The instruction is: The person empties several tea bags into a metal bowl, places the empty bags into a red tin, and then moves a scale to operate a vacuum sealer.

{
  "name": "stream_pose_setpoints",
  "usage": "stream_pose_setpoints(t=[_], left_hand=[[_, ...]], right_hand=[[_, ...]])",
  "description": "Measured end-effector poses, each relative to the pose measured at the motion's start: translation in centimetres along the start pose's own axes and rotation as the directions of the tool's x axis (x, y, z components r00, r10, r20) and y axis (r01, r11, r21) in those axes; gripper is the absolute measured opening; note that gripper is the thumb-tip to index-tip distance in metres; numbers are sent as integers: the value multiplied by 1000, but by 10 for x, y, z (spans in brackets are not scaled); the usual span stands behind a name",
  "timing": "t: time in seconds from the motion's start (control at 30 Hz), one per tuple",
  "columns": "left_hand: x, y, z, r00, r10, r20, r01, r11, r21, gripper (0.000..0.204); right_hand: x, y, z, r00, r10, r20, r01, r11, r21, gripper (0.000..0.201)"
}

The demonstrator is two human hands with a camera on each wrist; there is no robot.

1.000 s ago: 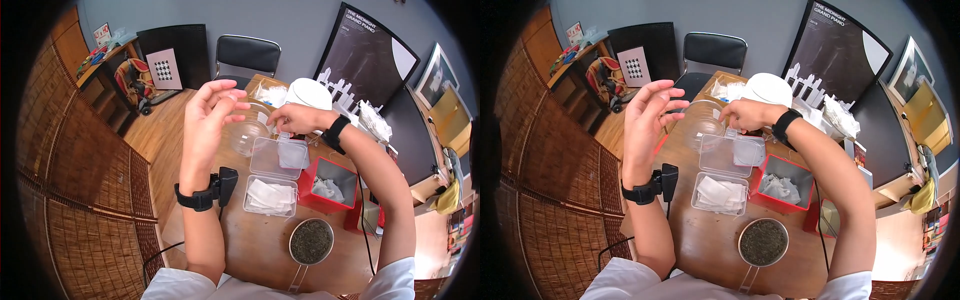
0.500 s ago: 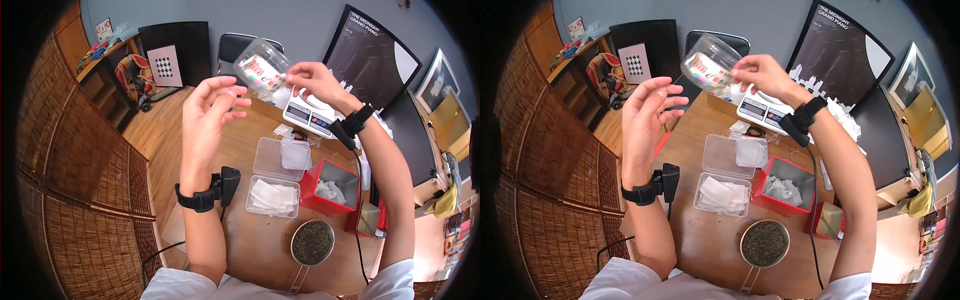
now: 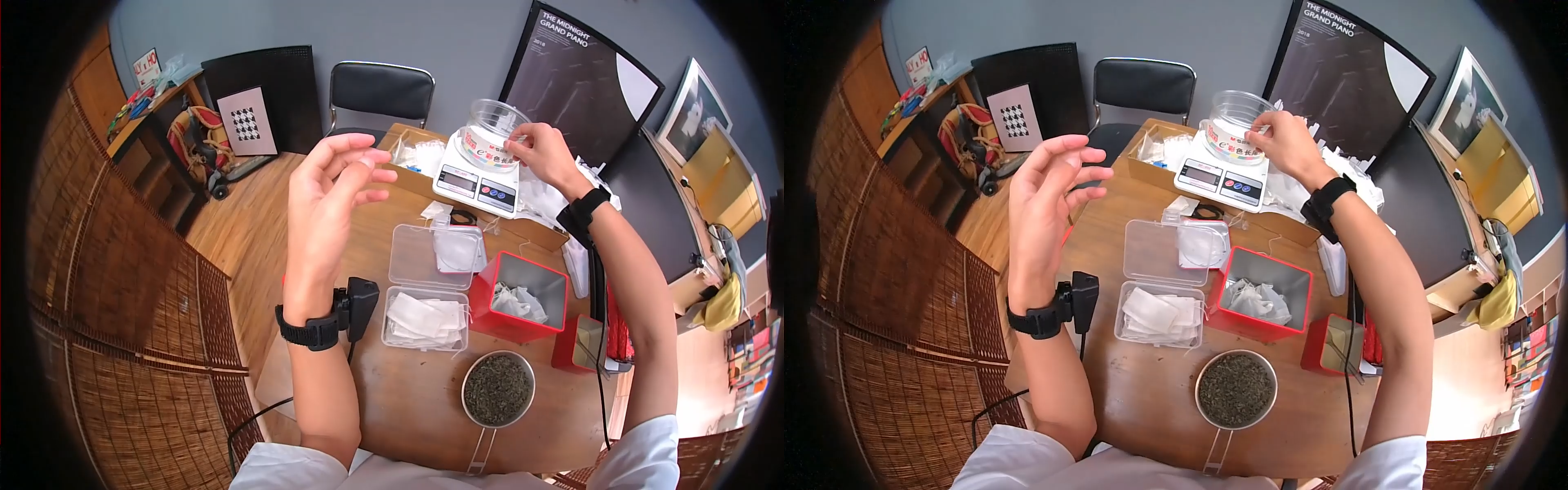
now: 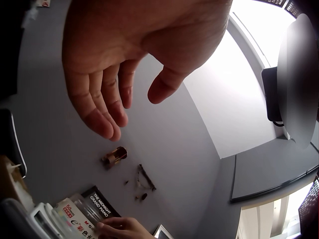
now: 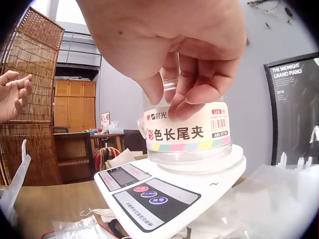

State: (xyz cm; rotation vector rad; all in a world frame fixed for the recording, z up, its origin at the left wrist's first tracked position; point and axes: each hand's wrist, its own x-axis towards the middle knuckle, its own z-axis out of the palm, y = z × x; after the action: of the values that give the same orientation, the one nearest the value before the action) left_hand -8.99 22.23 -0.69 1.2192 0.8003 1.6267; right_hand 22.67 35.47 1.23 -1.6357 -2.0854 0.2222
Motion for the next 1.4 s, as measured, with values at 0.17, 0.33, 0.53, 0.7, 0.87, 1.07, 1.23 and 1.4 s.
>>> stream_pose_setpoints(t=[0.17,0.33,0.53,0.7,0.87,1.07,1.23,1.4], left_hand=[[0,-2,1,1000,7,7,-7,1000,25,26],[1,-2,0,1000,13,7,-13,1000,22,26],[0,0,0,1000,18,15,-19,999,31,25],[1,-1,-3,1000,3,8,-4,1000,10,27],[0,2,-9,999,33,17,-34,998,58,35],[7,-1,-17,998,62,23,-63,997,46,37],[0,6,1,990,122,68,-129,985,114,37],[-12,13,25,970,136,203,-176,965,192,37]], right_hand=[[-5,-9,4,999,3,-38,-9,987,-163,43],[-10,-15,2,998,21,-60,-32,982,-187,48],[-8,-13,2,997,19,-75,-33,981,-191,48],[-15,-11,-4,987,19,-157,-47,982,-180,48],[-66,-23,-61,962,-174,-209,103,945,-310,44],[-205,-63,-140,977,-141,-161,11,785,-619,31],[-305,-37,-151,963,158,-217,-252,808,-533,27],[-374,28,-128,767,489,-416,-591,790,-161,41]])
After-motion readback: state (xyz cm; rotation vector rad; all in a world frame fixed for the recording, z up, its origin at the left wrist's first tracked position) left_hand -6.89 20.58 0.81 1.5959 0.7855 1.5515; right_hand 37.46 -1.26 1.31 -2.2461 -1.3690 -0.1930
